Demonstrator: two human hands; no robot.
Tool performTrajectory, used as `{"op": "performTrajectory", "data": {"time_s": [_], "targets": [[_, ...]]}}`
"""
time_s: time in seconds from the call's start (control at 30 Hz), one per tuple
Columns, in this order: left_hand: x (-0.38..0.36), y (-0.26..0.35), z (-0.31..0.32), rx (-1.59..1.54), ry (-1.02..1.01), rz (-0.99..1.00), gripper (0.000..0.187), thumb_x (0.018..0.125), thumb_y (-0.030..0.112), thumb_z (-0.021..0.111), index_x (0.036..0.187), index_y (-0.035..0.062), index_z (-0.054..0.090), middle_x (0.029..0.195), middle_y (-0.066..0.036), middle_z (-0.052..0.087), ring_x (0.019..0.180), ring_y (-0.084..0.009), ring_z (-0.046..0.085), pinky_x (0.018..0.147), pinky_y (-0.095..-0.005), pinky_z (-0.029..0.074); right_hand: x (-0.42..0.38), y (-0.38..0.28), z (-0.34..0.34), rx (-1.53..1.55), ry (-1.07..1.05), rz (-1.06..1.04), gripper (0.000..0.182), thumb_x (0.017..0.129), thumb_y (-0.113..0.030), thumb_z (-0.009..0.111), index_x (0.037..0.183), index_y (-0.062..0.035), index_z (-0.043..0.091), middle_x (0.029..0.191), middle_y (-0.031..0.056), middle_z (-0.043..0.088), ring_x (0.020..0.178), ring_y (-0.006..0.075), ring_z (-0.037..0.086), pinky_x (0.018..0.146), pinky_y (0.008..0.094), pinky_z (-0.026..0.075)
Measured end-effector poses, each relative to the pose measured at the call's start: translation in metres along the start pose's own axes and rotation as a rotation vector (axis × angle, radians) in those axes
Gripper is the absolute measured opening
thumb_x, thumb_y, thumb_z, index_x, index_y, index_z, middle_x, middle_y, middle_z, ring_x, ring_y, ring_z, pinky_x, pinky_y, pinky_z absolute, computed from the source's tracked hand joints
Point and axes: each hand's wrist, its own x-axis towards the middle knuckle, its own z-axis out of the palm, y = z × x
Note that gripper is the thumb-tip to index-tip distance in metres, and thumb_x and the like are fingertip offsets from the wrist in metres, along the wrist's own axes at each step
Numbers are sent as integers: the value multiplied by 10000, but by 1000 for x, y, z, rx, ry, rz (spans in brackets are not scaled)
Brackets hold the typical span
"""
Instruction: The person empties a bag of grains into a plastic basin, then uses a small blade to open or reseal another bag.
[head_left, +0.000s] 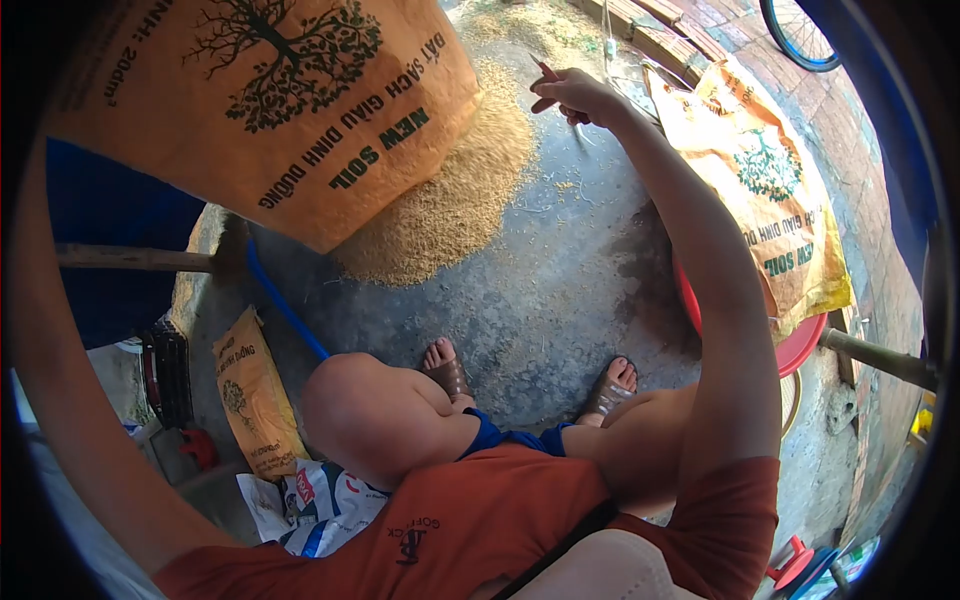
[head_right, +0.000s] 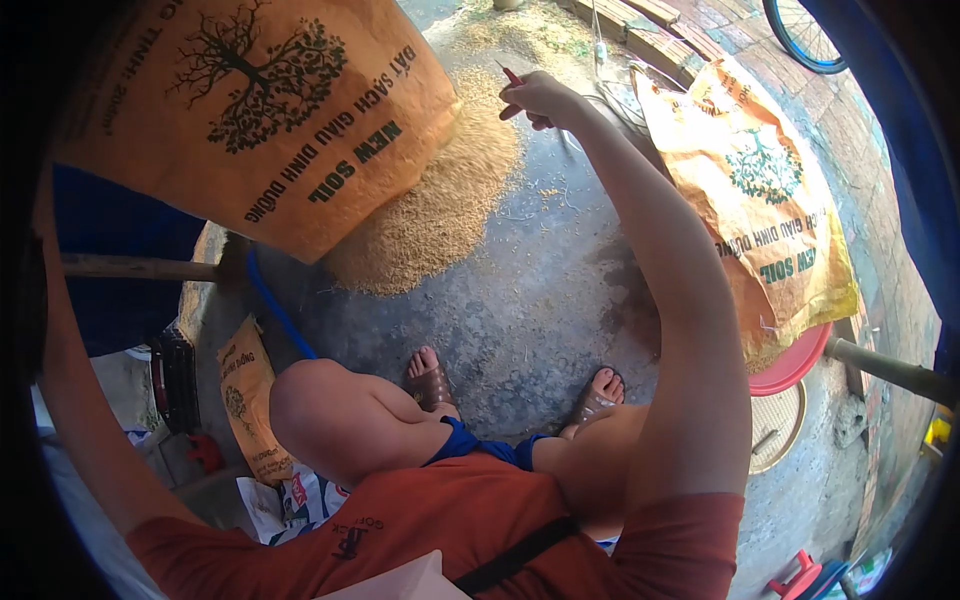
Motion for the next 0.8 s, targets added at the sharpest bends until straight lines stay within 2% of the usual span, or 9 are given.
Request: {"op": "performTrajectory", "data": {"time_s": [0.07,0.1,0.17,0.2,0.73,0.8], "targets": [[8,-3,4,21,-2,12,468,800,429,458,845,-12,608,942,-267,554,797,-349,573,648,-464,460,-7,-2,0,-11,19,15,198,798,-195,524,867,-10,511,809,106,632,386,55,340,354,212,342],[11,3,7,41,14,40,472,800,432,455,838,-13,610,941,-269,554,796,-351,573,646,-466,460,-7,1,-1,-14,17,4,204,795,-193,522,885,-10,510,809,105,631,387,54,341,354,212,337],[-3,17,-8,-218,384,35,472,811,415,443,842,-30,598,935,-266,556,791,-343,574,620,-452,470,-7,6,-2,-17,21,11,207,793,-193,523,888,-9,510,806,103,631,389,54,343,355,212,337],[-4,23,-16,-225,431,44,469,810,412,446,845,-30,597,936,-264,556,792,-340,574,622,-450,470,-7,5,-2,-23,20,10,211,790,-193,524,891,-8,510,802,102,631,390,54,344,356,211,337],[-5,36,-26,-110,264,55,425,795,376,482,881,-27,585,945,-232,560,799,-307,576,644,-416,470,-7,-1,1,14,33,14,186,790,-163,513,893,-9,509,830,116,629,389,58,350,342,215,334],[-3,41,-24,-117,251,63,420,793,372,486,886,-26,583,946,-228,561,799,-303,576,647,-411,470,-10,-2,1,-40,26,42,283,814,-222,515,1033,-44,525,865,105,632,409,39,321,359,202,332]]}}
